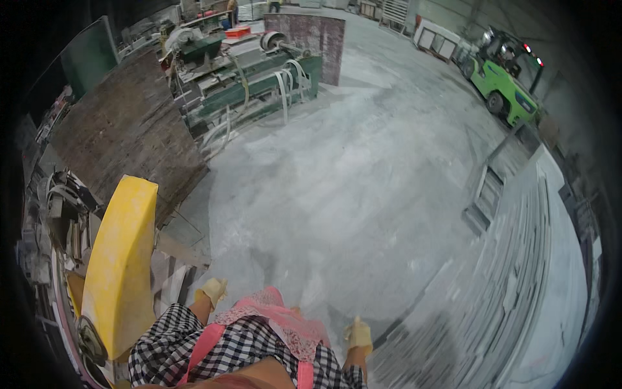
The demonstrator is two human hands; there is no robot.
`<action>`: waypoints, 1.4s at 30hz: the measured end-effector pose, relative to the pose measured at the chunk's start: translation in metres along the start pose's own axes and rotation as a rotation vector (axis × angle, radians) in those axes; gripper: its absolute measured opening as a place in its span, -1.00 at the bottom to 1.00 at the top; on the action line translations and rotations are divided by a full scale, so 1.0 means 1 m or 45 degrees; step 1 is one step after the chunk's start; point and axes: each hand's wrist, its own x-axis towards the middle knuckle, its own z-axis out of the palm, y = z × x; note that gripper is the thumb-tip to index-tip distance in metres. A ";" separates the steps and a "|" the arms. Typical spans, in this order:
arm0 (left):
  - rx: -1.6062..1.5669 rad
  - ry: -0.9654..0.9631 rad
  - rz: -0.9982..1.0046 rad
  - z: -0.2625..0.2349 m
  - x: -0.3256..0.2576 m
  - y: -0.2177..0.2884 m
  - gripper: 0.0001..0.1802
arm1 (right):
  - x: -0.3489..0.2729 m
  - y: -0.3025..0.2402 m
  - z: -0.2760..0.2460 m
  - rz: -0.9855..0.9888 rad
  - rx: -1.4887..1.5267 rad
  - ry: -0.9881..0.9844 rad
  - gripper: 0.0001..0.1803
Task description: The person folds a large grey bag on a table, then walks through a factory floor carrying a red plastic stool and places it down. They later pick up a wooden board and a yellow plastic bin, moving them near machinery.
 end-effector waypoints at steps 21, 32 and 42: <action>-0.589 -0.248 0.526 -0.061 0.320 0.480 -0.39 | 0.263 -0.305 -0.137 -0.395 -0.119 0.213 -0.50; -0.554 -0.450 0.554 -0.154 0.349 0.645 -0.34 | 0.441 -0.437 -0.127 -0.165 -0.142 0.080 -0.73; -0.450 -0.096 -0.087 -0.183 0.436 0.711 -0.52 | 0.664 -0.647 -0.244 -0.650 -1.742 0.059 -0.77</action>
